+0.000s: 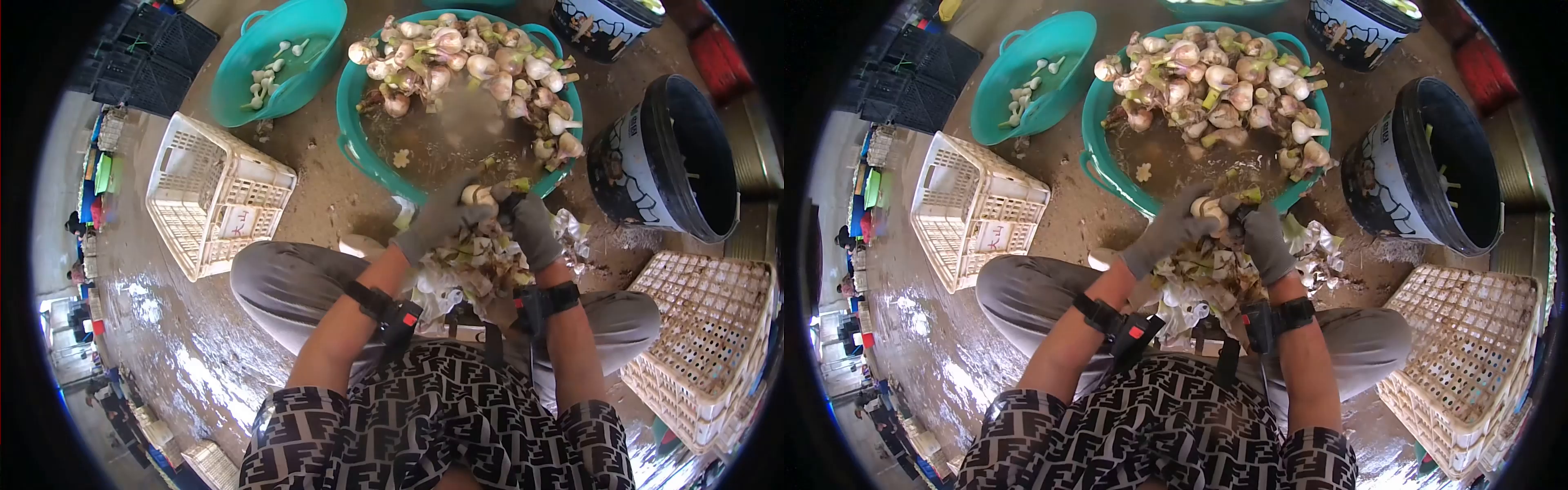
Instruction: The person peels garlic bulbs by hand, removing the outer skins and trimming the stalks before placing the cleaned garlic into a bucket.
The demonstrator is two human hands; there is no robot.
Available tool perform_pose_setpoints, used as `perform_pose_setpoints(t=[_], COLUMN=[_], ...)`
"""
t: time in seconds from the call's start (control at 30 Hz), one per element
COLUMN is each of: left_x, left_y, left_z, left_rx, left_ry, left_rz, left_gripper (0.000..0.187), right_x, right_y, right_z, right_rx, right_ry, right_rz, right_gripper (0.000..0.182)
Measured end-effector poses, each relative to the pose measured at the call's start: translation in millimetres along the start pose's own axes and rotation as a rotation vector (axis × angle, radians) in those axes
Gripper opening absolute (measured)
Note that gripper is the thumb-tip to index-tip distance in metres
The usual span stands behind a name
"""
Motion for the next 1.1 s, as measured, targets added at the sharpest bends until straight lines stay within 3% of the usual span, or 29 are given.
perform_pose_setpoints(t=[0.07, 0.17, 0.3, 0.37, 0.53, 0.6, 0.67, 0.7, 0.77, 0.87, 0.93, 1.0, 1.03, 1.1], left_x=[5.1, 6.5, 7.6, 10.0, 18.8, 21.4, 21.1, 23.7, 26.2, 14.2, 6.5, -0.5, -3.9, -0.8], left_y=[-8.1, -19.1, -24.1, -22.8, -49.9, -58.4, -63.0, -57.9, -38.7, -34.4, -38.5, -44.0, -47.0, -60.2], left_z=[5.9, 5.6, 7.8, 11.2, 10.5, 9.6, 7.4, 7.0, 11.7, 6.3, 7.0, 3.7, 2.4, 7.7], left_rx=[0.198, 0.311, 0.127, 0.051, -0.172, -0.304, -0.487, -0.464, -0.405, -0.27, -0.017, 0.084, 0.131, -0.297], left_ry=[0.107, 0.109, 0.044, -0.011, -0.018, -0.055, -0.087, -0.232, -0.519, -0.053, 0.182, 0.301, 0.362, 0.03], left_rz=[-0.134, -0.114, 0.023, 0.066, 0.495, 0.747, 0.999, 1.055, 1.154, 0.748, 0.23, 0.169, 0.134, 0.707], left_gripper=[0.065, 0.06, 0.053, 0.049, 0.046, 0.048, 0.051, 0.052, 0.055, 0.055, 0.052, 0.049, 0.048, 0.047], right_x=[-2.5, -6.9, -6.7, -4.9, -5.2, -1.6, -8.4, -11.1, -8.8, -4.4, -4.0, -10.7, -15.6, -11.2], right_y=[7.1, 14.8, 12.3, 3.5, -6.2, -4.8, 22.2, 35.5, 31.6, 14.1, 14.2, 27.2, 16.2, -2.5], right_z=[4.5, 6.0, 14.5, 20.0, 24.1, 21.9, 10.9, 8.8, 9.8, 16.7, 17.8, 14.1, 16.0, 37.5], right_rx=[0.041, -0.002, -0.036, -0.235, -0.273, -0.557, -0.242, -0.083, -0.203, -0.232, -0.163, -0.057, -0.344, -0.91], right_ry=[0.031, 0.031, 0.1, 0.096, 0.076, 0.023, 0.089, 0.121, 0.165, 0.203, 0.153, 0.038, 0.095, 0.204], right_rz=[-0.01, 0.045, 0.014, 0.13, 0.407, 0.472, 0.299, 0.212, 0.27, 0.272, 0.194, 0.065, 0.269, 0.68], right_gripper=[0.025, 0.022, 0.019, 0.019, 0.013, 0.013, 0.016, 0.019, 0.019, 0.02, 0.021, 0.024, 0.023, 0.022])
Point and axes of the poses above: each hand's wrist, its own z-axis away from the middle knuckle, its own x-axis out of the palm, y = z × x, the point moved 6 cm from there along -z, towards the middle knuckle, and after that the axes turned 6 degrees about y, right-handed, at the moved point
